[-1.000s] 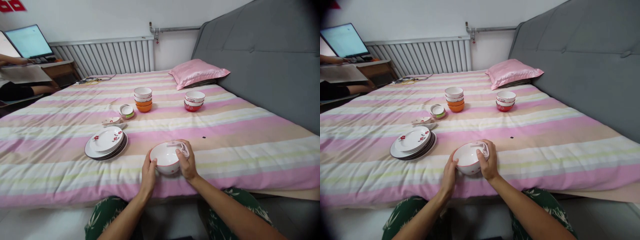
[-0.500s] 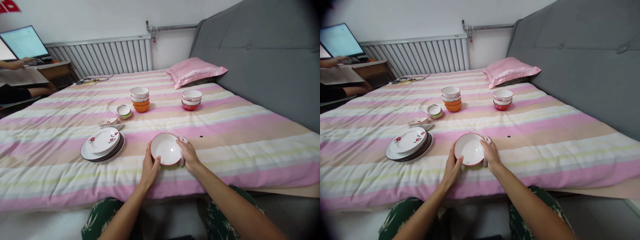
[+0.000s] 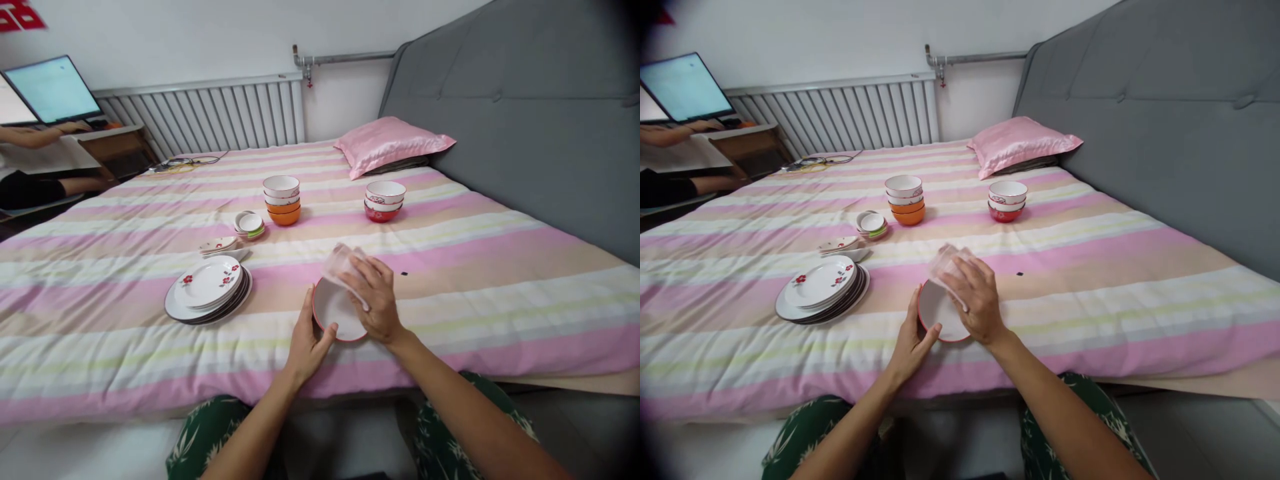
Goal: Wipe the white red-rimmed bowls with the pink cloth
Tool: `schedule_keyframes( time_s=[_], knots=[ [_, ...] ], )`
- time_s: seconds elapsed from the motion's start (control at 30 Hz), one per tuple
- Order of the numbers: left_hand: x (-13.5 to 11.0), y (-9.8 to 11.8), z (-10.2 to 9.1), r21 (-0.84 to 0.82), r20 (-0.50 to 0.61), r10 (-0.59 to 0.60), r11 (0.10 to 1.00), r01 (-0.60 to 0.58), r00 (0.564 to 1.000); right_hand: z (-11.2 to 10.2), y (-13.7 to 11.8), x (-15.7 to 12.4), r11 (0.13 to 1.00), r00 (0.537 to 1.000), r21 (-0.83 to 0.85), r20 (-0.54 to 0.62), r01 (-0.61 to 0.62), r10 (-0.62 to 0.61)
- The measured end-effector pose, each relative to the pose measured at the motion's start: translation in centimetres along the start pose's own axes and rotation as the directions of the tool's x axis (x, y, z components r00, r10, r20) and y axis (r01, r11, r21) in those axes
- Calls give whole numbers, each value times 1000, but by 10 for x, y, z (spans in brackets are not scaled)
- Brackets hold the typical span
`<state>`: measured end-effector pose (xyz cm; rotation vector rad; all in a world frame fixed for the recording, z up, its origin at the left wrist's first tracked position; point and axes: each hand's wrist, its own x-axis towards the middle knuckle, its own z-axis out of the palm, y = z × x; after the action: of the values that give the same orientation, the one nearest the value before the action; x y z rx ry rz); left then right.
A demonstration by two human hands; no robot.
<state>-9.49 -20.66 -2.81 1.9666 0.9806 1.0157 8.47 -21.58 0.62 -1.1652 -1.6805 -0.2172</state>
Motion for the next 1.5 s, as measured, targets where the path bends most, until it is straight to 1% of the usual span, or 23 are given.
schedule_keyframes(
  time_s=[0.03,0.1,0.17,0.27,0.33,0.47,0.63,0.73,0.87,0.93,1.0,1.13,1.23,1.3,1.37,1.5],
  knots=[
    [-1,0,0,2,0,11,1000,-11,1000,2,0,-1,998,997,-52,75,23,-19],
    [-1,-1,1,-1,-2,19,1000,-19,1000,6,-1,-4,991,987,-127,161,29,-8],
    [-1,-1,1,-6,-1,18,1000,-18,1000,9,-1,-5,986,980,-166,199,23,11],
    [0,-2,1,5,6,32,999,-32,999,9,1,-6,986,967,-163,255,19,23],
    [0,-2,1,15,6,39,999,-39,999,9,2,-6,990,962,-137,273,28,10],
    [0,-3,2,19,-2,55,998,-55,998,10,5,-8,989,961,-127,273,72,-35],
    [0,-3,3,33,-5,75,997,-75,997,13,6,-11,986,942,-143,334,83,-30],
    [0,-3,4,46,-1,75,996,-75,997,16,5,-13,982,932,-175,362,69,-1],
    [-1,-5,5,62,4,75,995,-75,997,19,2,-13,969,923,-247,378,30,67],
    [-1,-5,5,70,4,83,994,-83,997,19,0,-12,962,908,-275,402,2,114],
    [-2,-6,5,74,3,89,993,-89,996,18,-3,-11,959,881,-280,444,-36,162],
    [-1,-7,6,73,0,98,993,-98,995,15,-4,-7,965,820,-225,521,-134,236],
    [0,-8,7,66,-5,105,992,-104,994,14,-2,-6,968,796,-155,551,-196,249],
    [0,-7,7,63,-7,105,993,-104,994,13,0,-6,972,790,-86,570,-217,227],
    [0,-7,7,61,-10,100,993,-99,995,12,1,-7,975,783,0,596,-221,177],
    [-1,-8,7,57,-14,101,993,-100,995,10,2,-8,973,762,131,645,-189,61]
  ],
)
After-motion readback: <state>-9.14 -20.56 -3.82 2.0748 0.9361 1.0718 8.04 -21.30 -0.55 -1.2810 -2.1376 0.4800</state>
